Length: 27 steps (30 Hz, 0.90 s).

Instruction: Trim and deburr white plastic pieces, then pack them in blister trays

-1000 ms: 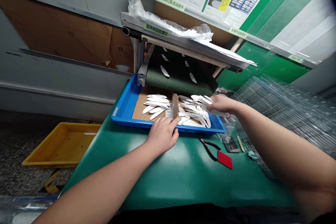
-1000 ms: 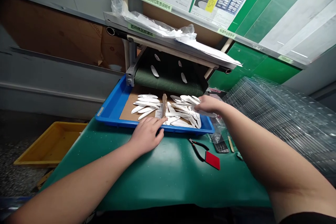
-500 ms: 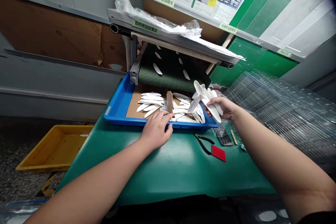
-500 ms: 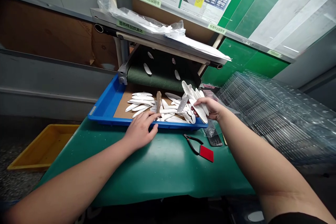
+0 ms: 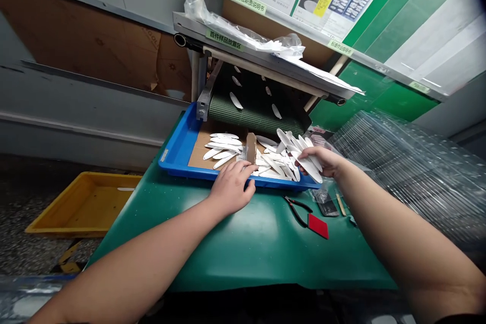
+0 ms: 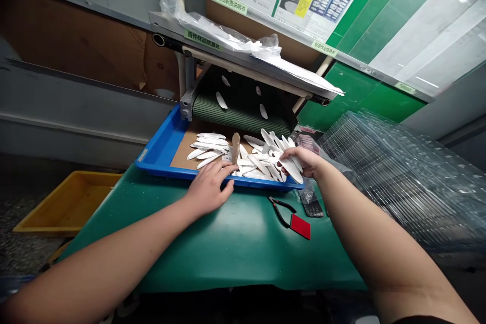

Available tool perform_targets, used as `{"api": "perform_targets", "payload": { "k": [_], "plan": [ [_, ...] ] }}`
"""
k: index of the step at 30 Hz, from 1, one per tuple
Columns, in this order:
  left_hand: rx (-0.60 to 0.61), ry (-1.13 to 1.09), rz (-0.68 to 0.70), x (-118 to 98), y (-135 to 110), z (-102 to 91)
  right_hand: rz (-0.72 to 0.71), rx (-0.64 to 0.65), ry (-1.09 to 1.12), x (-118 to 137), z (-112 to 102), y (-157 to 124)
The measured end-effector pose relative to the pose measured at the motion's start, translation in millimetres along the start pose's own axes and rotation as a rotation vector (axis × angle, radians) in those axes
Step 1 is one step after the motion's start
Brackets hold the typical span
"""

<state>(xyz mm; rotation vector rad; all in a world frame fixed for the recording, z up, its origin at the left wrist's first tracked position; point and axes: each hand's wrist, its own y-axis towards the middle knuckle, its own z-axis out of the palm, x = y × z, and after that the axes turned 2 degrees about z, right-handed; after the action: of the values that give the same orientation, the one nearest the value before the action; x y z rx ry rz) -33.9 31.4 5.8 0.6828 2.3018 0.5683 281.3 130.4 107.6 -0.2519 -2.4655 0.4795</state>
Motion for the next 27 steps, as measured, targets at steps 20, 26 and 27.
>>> {"api": "perform_targets", "payload": {
  "k": [20, 26, 27],
  "plan": [
    [-0.012, -0.048, -0.006, 1.5, -1.0, -0.3, 0.09, 0.127, 0.086, -7.9, 8.8, -1.1],
    [-0.013, -0.055, -0.005, 0.7, -1.0, -0.5, 0.044, -0.038, -0.075, -15.7, 7.6, 9.1],
    [-0.013, -0.053, -0.005, 0.4, -0.9, -0.3, 0.03, -0.049, -0.086, -16.2, 8.1, 10.1]
  ]
}}
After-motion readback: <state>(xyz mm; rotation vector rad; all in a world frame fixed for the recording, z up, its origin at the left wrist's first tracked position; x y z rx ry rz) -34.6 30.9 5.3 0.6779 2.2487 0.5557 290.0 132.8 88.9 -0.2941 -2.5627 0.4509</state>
